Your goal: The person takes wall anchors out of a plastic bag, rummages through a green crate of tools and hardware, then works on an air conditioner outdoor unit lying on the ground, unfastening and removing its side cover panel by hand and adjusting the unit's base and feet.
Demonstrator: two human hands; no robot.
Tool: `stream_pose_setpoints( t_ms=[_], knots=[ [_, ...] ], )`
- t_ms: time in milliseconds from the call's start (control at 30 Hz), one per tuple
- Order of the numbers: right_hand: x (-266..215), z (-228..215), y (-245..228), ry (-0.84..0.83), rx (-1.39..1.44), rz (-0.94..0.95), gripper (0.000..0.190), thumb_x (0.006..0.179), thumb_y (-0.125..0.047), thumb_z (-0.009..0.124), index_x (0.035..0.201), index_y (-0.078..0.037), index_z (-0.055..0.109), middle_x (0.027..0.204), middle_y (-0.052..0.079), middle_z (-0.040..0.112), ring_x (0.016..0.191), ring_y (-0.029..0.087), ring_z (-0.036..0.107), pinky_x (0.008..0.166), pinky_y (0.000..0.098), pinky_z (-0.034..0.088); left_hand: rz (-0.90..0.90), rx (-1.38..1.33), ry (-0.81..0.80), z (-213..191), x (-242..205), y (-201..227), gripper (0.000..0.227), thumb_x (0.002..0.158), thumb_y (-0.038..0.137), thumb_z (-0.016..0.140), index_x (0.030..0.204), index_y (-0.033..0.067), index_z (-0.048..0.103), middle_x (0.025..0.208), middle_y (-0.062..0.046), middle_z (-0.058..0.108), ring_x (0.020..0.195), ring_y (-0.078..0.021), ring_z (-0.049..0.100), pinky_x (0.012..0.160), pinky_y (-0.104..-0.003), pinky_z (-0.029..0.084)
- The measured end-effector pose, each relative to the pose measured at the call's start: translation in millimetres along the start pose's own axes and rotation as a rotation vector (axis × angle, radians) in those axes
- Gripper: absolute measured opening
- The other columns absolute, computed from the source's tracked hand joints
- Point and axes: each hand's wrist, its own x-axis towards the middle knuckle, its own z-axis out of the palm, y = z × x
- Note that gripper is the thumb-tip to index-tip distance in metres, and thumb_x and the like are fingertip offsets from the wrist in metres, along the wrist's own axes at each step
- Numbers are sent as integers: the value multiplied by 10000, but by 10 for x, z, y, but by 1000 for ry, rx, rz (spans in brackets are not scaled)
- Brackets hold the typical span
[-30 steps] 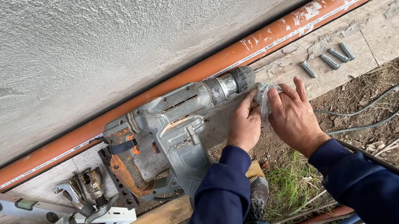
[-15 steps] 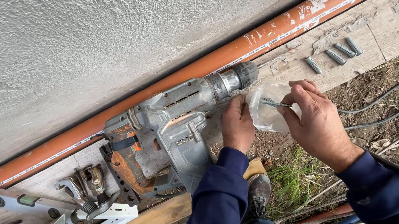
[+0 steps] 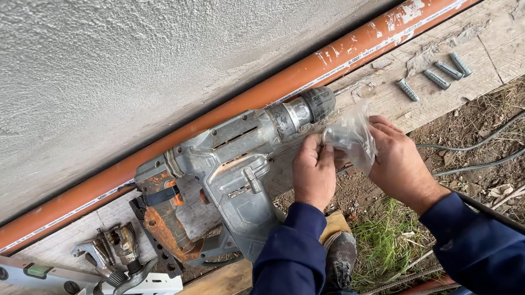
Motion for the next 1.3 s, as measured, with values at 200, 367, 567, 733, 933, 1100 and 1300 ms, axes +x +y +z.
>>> stream_pose_setpoints(
  t_ms=[200, 367, 567, 733, 933, 1100, 1300],
  knots=[
    [73, 124, -137, -58, -231, -169, 315, 768, -90, 740, 1054, 9, 651, 1011, 177, 702, 1072, 395, 673, 1064, 529, 509, -140, -548, -142, -19, 53, -332, 114, 1075, 30, 526, 1132, 19, 624, 1026, -66, 709, 867, -127, 698, 804, -327, 625],
    [96, 80, -140, -127, -112, 136, 137, 882, -58, 676, 991, 15, 640, 1028, 196, 704, 1066, 390, 681, 946, 474, 548, -212, -638, -116, -56, 56, -257, 140, 1057, 55, 519, 1145, 17, 621, 1045, -74, 716, 874, -133, 719, 790, -318, 624],
    [57, -46, -130, -90, 57, 177, 188, 898, -100, 668, 1027, 36, 679, 1104, 215, 703, 977, 405, 697, 841, 463, 569, -237, -627, -76, -31, 72, -273, 121, 1060, 74, 541, 1131, 8, 614, 1004, -90, 727, 830, -137, 719, 766, -308, 627],
    [1, 61, -54, -82, 101, 64, 224, 886, -41, 626, 1083, 54, 678, 1045, 214, 712, 1122, 383, 686, 931, 454, 562, -172, -417, -116, -37, 4, -189, 146, 1050, 37, 531, 1144, 16, 640, 961, -49, 721, 775, -91, 673, 705, -272, 584],
    [23, 183, 5, -59, 99, 12, 212, 871, -67, 697, 1053, 36, 735, 1083, 221, 748, 1092, 379, 701, 926, 426, 564, 44, -55, -141, -22, -87, -1, 193, 1037, -14, 541, 1178, 9, 670, 973, -50, 729, 833, -62, 633, 739, -247, 551],
    [20, 121, 98, 34, 697, 741, 263, 981, -113, 662, 1205, 12, 719, 1012, 150, 792, 868, 163, 728, 776, 313, 603, -139, -233, -82, -38, -9, -60, 169, 1048, 15, 484, 1131, 17, 631, 960, -64, 731, 781, -79, 693, 660, -240, 562],
    [-26, -475, 323, 296, 695, 559, 267, 1000, -57, 696, 1256, 19, 695, 1056, 133, 768, 946, 127, 751, 853, 257, 606, -153, -429, 1, -98, 31, -318, 139, 1061, 21, 449, 1097, -4, 581, 949, -105, 724, 727, -125, 712, 626, -250, 567]
  ],
)
